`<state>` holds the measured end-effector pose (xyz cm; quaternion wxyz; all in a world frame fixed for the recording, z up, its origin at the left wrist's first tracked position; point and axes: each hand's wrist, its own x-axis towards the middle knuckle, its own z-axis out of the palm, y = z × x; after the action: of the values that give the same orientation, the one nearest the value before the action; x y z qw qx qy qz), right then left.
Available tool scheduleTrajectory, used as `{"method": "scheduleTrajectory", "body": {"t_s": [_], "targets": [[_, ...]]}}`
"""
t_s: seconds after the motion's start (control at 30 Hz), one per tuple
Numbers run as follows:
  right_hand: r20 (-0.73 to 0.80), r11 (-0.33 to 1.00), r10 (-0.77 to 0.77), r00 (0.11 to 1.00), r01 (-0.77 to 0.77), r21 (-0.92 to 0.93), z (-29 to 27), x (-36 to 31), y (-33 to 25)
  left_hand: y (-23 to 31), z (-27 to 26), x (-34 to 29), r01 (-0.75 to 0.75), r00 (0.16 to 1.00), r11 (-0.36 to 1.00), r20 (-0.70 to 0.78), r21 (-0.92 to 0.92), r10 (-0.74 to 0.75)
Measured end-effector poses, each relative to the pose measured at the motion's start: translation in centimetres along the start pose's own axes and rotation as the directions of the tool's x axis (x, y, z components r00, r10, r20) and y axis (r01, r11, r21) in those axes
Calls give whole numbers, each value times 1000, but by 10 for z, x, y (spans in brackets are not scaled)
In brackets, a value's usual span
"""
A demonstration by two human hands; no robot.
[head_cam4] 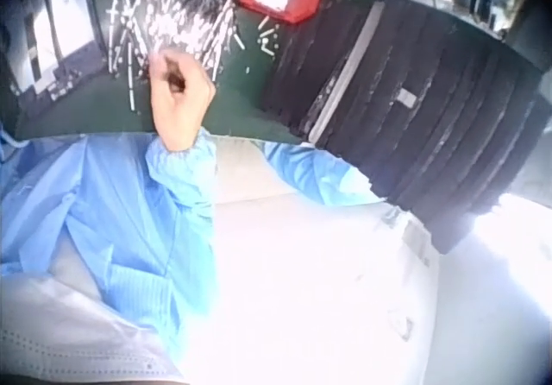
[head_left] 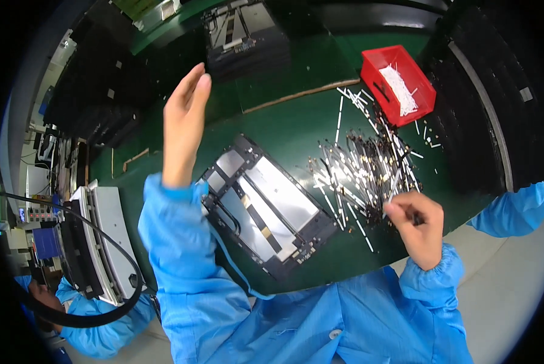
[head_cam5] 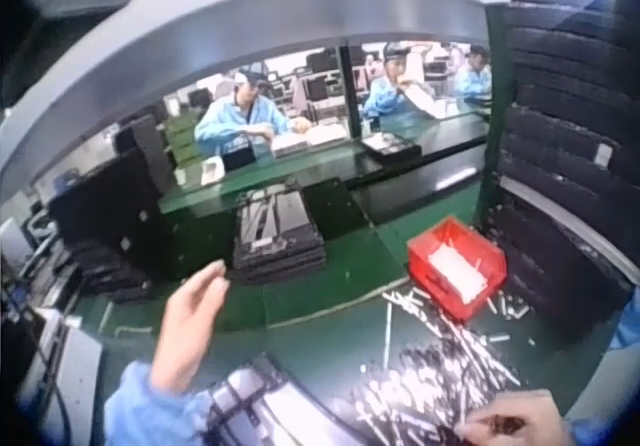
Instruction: The person installs ribbon cables and internal components into a tablet chassis, using tweezers and a stylus tool to manipulate the small parts.
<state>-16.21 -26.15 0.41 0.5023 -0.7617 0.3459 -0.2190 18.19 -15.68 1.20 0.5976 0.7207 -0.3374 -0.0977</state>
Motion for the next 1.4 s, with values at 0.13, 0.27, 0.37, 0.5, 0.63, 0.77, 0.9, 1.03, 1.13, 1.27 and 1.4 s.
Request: {"method": "scheduleTrajectory", "body": {"t_s": [0.13, 0.27, 0.37, 0.5, 0.63, 0.77, 0.9, 1.03, 1.13, 1.27, 1.4], "targets": [[55, 959, -3, 998, -13, 284, 10, 1, -7, 59, 11, -111, 41, 991, 999, 130, -17, -38], [364, 843, 14, 931, -207, 497, 34, -6, -27, 68, 37, -201, 249, 885, 965, 424, -82, -192], [480, 823, -45, 876, -240, 514, 49, -15, -34, 56, 54, -241, 275, 901, 946, 388, -171, -192], [579, 783, -62, 813, -320, 534, 53, -19, -33, 54, 46, -264, 592, 780, 653, 539, -472, -318], [822, 881, -256, 510, -226, 415, 61, -21, -13, 44, 31, -273, 755, 643, 280, 755, -594, -133], [804, 859, -288, 520, -230, 457, 75, -27, -13, 33, 29, -289, 757, 648, 158, 759, -634, -62], [556, 976, -175, 813, 67, 208, 95, -29, -18, 26, 14, -315, 654, 751, 236, 578, -719, -319], [507, 985, -175, 844, 157, 79, 125, -21, -20, 24, 7, -323, 539, 814, 743, 18, -397, -580], [448, 979, -186, 874, 203, 11, 142, -19, -17, 30, 12, -319, 539, 826, 781, 19, -314, -563], [413, 975, -188, 891, 219, -28, 144, -21, -9, 36, 10, -315, 554, 818, 750, 66, -362, -572], [428, 971, -191, 883, 235, -52, 146, -22, -13, 30, 0, -313, 539, 686, 331, 176, -775, -706]]}}
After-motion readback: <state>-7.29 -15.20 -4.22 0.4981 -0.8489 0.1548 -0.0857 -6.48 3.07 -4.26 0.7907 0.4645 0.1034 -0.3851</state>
